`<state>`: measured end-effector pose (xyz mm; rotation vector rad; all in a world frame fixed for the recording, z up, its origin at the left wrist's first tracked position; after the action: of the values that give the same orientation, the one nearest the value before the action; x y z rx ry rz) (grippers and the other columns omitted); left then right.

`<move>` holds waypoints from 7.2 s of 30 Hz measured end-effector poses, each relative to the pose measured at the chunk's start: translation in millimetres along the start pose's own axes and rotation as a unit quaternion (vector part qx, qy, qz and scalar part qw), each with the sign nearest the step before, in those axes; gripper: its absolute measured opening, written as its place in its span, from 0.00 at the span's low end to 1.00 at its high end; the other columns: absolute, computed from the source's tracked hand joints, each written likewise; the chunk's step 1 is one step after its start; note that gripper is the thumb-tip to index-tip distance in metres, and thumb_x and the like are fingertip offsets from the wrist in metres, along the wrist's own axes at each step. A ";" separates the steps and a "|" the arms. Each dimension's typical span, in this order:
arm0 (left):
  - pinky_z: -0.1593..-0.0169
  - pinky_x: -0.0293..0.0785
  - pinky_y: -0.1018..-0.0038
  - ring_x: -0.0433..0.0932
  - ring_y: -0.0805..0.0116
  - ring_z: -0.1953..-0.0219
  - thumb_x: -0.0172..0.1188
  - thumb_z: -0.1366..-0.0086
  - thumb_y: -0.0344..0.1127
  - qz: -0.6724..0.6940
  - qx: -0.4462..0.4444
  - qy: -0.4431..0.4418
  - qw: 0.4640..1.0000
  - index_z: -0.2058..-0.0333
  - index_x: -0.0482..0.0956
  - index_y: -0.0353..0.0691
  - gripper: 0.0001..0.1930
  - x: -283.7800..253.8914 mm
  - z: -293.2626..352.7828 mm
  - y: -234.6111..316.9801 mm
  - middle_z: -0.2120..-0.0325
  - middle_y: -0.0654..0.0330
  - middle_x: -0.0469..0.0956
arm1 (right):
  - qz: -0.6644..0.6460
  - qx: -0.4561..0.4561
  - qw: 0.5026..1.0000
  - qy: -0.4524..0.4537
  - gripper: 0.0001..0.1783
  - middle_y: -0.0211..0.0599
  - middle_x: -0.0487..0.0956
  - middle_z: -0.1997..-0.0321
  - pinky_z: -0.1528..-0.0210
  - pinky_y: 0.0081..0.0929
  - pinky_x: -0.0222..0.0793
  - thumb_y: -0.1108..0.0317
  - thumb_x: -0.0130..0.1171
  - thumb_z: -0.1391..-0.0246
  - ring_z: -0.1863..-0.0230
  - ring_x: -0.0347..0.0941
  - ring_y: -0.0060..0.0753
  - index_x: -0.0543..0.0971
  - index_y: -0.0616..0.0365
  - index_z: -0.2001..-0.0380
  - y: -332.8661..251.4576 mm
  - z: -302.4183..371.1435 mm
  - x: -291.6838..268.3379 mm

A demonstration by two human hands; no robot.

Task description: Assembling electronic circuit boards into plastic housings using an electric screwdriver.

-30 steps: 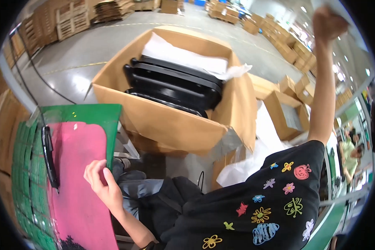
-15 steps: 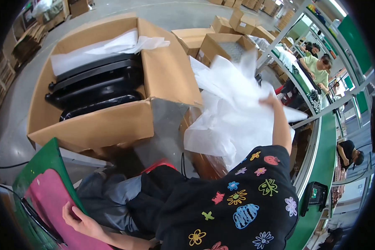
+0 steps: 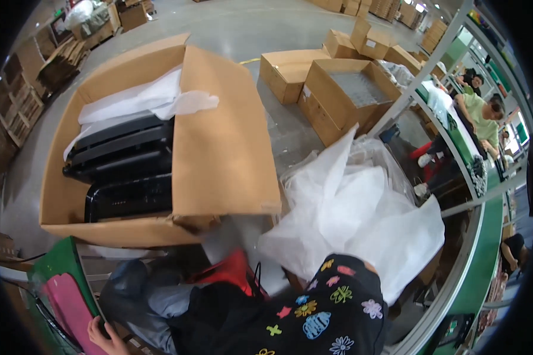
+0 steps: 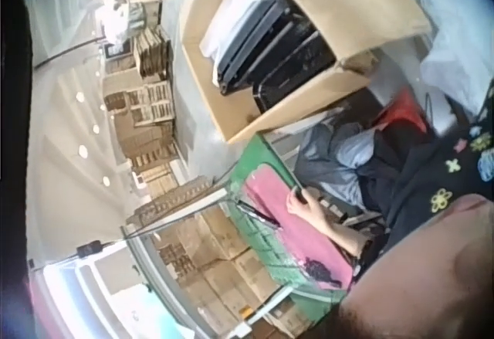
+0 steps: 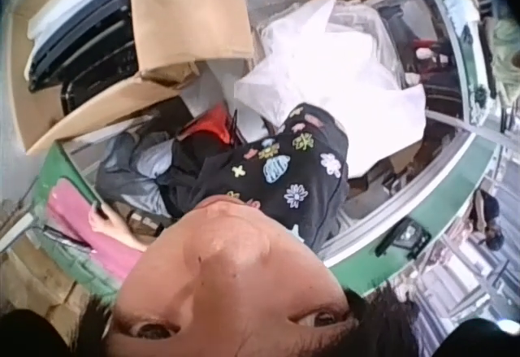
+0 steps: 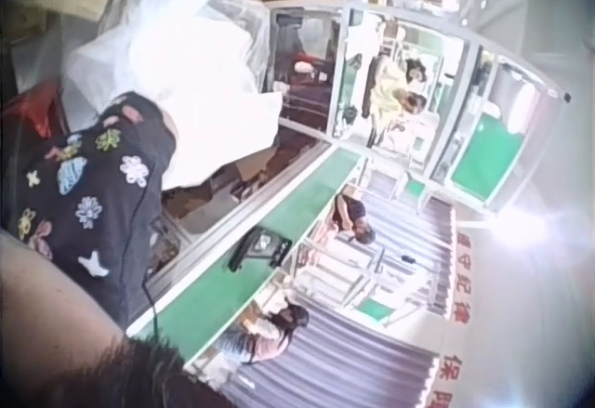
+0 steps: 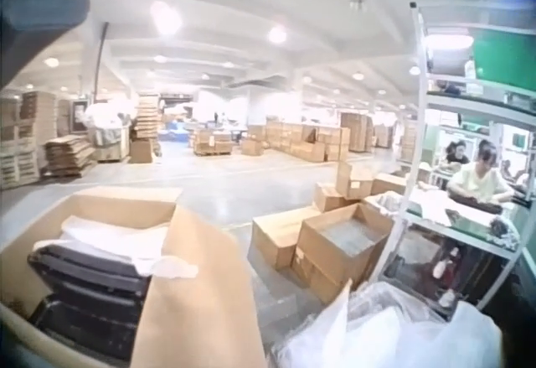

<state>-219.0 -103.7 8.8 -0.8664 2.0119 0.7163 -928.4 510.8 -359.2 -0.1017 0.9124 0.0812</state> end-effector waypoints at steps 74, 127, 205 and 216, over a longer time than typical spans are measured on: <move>0.58 0.71 0.67 0.76 0.57 0.67 0.57 0.43 0.18 0.482 -0.220 0.036 0.847 0.65 0.73 0.34 0.08 16.5 107.9 18.5 0.69 0.53 0.77 | 0.181 -0.637 0.744 -0.095 0.26 0.43 0.80 0.60 0.52 0.33 0.71 0.56 0.64 0.47 0.55 0.77 0.33 0.75 0.65 0.51 -863.5 262.5 11.6; 0.67 0.80 0.61 0.81 0.56 0.65 0.66 0.44 0.36 -0.088 -0.373 0.066 0.921 0.70 0.81 0.41 0.07 -147.4 153.2 -170.9 0.72 0.59 0.79 | 0.098 -0.985 0.042 -0.135 0.12 0.42 0.78 0.52 0.41 0.48 0.58 0.67 0.55 0.39 0.48 0.68 0.46 0.82 0.58 0.56 -780.1 1020.3 288.8; 0.61 0.77 0.65 0.79 0.55 0.57 0.75 0.60 0.35 0.027 -0.406 -0.099 0.908 0.52 0.75 0.39 0.33 -122.3 139.8 -146.2 0.57 0.58 0.73 | 0.191 -0.906 0.229 -0.302 0.35 0.42 0.70 0.45 0.41 0.40 0.63 0.74 0.74 0.69 0.45 0.65 0.50 0.75 0.58 0.51 -828.7 755.4 175.9; 0.65 0.76 0.66 0.79 0.57 0.59 0.76 0.60 0.34 0.029 -0.392 -0.081 0.916 0.52 0.74 0.38 0.33 -125.3 142.6 -144.7 0.58 0.59 0.72 | 0.194 -0.908 0.224 -0.296 0.35 0.44 0.70 0.45 0.41 0.41 0.63 0.74 0.74 0.69 0.45 0.65 0.51 0.74 0.59 0.51 -826.7 756.8 177.6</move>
<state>12.7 -46.8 16.8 -1.1387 1.5869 1.6301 -132.5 -212.0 4.0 -1.9510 -0.5160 1.6003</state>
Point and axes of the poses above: each hand's wrist, its own z-axis away from the middle knuckle, its own x-axis out of the palm, y = z × x, the point moved 6 cm from there along -z, towards the middle knuckle
